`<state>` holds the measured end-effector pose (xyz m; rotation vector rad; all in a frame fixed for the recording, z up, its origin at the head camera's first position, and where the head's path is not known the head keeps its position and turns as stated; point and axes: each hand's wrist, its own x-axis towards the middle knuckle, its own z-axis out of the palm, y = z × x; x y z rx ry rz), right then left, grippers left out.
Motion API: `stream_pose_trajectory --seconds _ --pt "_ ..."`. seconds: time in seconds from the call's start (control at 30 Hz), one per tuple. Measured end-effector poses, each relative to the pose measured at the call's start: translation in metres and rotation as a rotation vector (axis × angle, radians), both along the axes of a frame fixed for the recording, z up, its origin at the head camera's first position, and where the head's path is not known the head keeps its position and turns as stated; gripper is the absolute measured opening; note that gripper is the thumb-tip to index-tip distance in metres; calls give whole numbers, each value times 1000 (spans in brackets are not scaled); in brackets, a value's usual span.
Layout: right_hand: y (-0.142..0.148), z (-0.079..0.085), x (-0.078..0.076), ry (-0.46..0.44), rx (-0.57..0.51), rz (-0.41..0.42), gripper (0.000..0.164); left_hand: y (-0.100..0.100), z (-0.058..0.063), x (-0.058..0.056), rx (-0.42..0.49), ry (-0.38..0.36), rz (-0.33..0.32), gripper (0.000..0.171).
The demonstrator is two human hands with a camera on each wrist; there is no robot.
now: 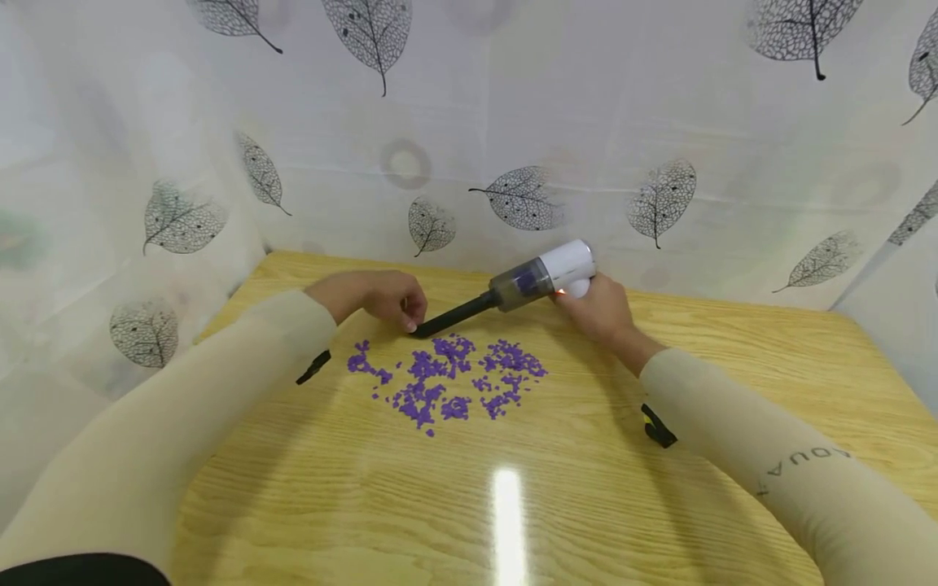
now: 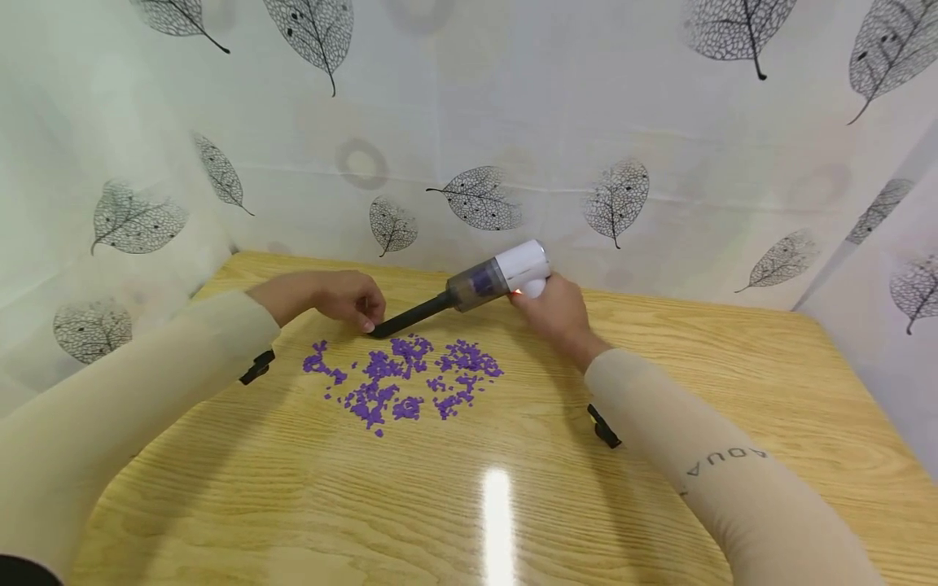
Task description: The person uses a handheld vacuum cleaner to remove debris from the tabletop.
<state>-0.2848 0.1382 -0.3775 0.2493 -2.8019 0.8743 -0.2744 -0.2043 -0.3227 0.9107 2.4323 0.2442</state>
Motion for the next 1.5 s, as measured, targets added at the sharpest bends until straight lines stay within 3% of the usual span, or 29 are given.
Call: stream_pose_trajectory --seconds 0.2,0.97,1.5 --pt "6 2 1 3 12 0 48 5 -2 -3 -7 -8 25 4" --pt "32 -1 -9 2 21 -33 46 28 -6 -10 23 2 -39 3" --pt "44 2 -5 -12 1 -29 50 39 -6 -9 89 11 -10 13"
